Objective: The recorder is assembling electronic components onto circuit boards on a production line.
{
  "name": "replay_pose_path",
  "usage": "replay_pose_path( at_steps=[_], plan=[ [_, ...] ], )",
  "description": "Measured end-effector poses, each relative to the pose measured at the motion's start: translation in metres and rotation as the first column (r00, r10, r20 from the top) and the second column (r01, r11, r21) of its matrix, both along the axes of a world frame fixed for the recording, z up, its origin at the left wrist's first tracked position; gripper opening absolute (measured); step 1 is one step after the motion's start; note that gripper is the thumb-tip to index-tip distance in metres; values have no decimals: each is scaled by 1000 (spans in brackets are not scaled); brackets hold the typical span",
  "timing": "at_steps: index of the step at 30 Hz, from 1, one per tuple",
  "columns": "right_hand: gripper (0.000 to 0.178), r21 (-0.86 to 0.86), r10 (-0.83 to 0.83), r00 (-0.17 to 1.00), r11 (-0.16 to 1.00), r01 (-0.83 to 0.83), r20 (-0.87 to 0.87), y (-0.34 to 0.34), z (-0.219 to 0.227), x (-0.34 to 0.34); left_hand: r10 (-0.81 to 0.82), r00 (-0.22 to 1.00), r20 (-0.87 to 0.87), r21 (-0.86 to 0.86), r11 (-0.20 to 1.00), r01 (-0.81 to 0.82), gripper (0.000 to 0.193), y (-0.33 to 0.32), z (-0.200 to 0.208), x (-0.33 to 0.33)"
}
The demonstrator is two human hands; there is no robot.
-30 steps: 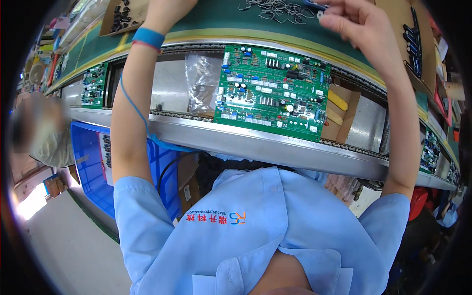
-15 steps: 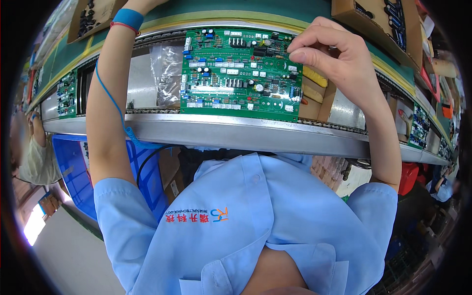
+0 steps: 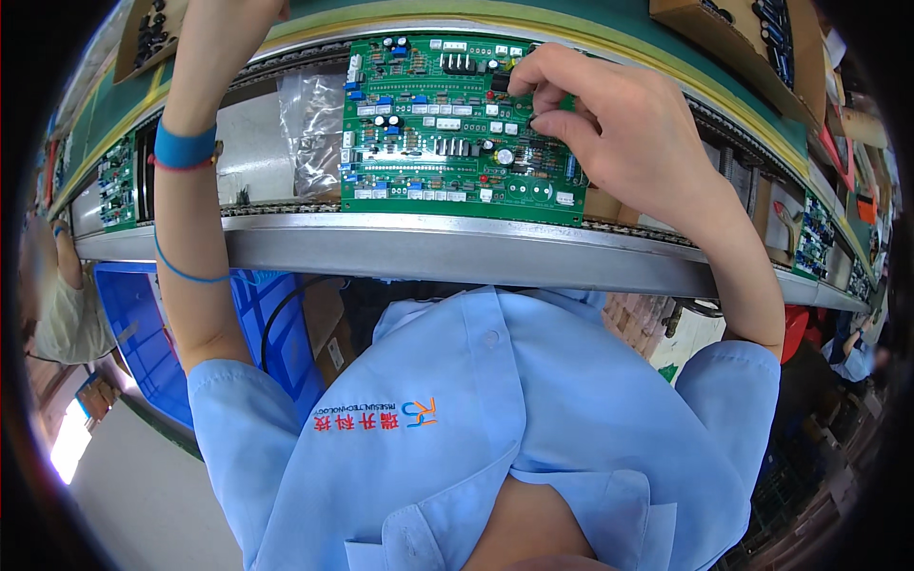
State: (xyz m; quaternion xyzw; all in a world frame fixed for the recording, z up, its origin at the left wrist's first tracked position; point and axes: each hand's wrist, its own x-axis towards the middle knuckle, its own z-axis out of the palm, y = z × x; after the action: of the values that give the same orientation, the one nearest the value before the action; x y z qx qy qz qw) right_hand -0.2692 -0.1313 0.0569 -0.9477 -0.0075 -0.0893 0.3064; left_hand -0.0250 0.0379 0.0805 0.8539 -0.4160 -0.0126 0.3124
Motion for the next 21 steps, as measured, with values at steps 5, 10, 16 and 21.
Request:
replay_pose_path(
  at_steps=[5,10,16,21],
  plan=[
    [21,-79,22,1000,997,-21,15,3,0,2,-46,988,-149,-97,995,31,12,14,7,-27],
    [18,-247,27,998,969,-13,53,5,-4,0,-78,965,-251,-42,997,70,9,18,11,-53],
    [29,-268,38,999,963,-30,23,0,6,-3,-432,894,-119,-120,900,419,13,33,5,-91],
    [13,51,-266,942,964,261,205,-46,44,6,-538,839,77,12,842,539,17,30,-5,-120]
  ],
)
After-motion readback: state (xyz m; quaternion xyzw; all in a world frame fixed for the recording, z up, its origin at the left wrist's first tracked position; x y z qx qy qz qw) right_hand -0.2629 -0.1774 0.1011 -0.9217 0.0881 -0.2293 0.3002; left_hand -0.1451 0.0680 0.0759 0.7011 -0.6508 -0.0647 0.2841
